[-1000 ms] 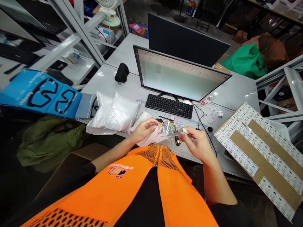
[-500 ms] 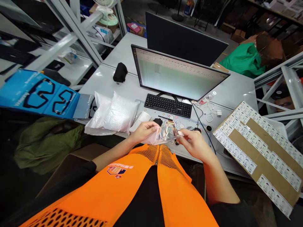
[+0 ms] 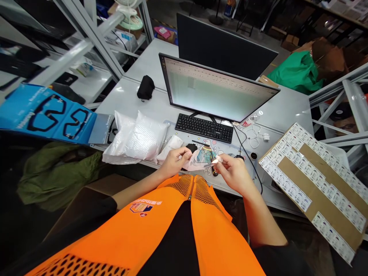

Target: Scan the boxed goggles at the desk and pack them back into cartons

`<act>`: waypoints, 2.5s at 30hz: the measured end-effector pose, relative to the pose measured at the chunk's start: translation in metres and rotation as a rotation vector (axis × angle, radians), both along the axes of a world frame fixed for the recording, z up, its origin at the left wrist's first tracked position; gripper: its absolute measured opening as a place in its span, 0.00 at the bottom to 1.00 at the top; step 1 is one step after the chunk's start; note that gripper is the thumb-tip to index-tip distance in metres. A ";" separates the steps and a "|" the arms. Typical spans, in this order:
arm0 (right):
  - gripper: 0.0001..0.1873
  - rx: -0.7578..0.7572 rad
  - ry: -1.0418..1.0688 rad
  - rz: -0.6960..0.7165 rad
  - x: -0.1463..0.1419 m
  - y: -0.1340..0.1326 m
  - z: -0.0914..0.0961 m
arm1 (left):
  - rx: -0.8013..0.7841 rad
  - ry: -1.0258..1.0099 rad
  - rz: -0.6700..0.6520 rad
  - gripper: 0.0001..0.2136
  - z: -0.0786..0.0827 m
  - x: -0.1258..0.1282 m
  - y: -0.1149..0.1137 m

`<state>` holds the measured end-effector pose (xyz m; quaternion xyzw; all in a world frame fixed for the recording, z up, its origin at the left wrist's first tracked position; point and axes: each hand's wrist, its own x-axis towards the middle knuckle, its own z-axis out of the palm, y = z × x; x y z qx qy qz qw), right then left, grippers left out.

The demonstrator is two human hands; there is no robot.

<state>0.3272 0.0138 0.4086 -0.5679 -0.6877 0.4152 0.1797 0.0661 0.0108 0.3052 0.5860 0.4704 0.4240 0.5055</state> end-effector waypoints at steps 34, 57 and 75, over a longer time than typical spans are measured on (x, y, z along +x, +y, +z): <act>0.31 -0.188 0.597 -0.537 -0.035 -0.011 -0.094 | -0.438 -0.540 0.201 0.13 -0.023 0.021 0.005; 0.25 -0.567 0.591 -0.683 -0.049 -0.029 -0.121 | -0.269 -0.111 0.125 0.05 -0.021 0.015 -0.013; 0.17 -0.463 0.190 -0.361 -0.026 -0.042 -0.118 | -0.201 0.408 -0.146 0.09 -0.039 0.001 -0.030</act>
